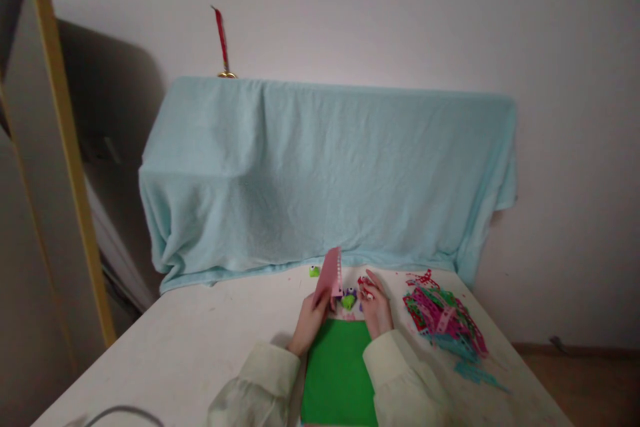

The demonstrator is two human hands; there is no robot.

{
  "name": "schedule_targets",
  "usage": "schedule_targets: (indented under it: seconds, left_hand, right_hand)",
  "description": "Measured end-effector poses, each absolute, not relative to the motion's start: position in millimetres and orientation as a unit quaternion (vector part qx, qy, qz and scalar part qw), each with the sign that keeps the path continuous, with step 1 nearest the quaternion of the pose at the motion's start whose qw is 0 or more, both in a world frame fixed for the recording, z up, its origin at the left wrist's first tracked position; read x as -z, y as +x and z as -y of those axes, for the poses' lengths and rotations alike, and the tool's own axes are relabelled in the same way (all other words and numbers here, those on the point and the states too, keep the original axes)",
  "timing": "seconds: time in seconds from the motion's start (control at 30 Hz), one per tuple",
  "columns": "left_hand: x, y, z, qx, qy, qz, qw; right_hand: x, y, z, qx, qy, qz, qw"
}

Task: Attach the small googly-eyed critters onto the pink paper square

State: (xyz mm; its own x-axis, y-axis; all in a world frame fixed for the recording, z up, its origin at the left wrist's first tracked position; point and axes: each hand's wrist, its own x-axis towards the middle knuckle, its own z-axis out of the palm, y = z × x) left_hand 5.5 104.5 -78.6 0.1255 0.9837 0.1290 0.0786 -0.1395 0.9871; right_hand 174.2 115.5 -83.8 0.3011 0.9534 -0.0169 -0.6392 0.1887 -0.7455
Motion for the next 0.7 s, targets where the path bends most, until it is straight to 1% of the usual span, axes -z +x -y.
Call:
schedule_targets:
  seconds: [0.1,0.27,0.4,0.57,0.7]
  left_hand:
    - [83,4,-111,-0.522,0.547,-0.455,0.471]
    - [87,6,-112,-0.545,0.54,-0.43,0.475]
    - [87,5,-111,-0.534,0.555,-0.438,0.465]
    - [87,2,-110,-0.512,0.556,-0.455,0.472]
    - [87,2,-110,-0.498,0.559,-0.468,0.47]
  right_hand:
    - [82,170,-114,-0.527,-0.324,0.256,0.743]
    - [71,159,-103,-0.535,-0.35,0.312,0.703]
    - [73,158,-100,-0.571,-0.367,0.32,0.661]
    - [77,161,-103,-0.657,-0.326,0.317,0.601]
    - [78,160,-108,-0.661,-0.3,0.304,0.617]
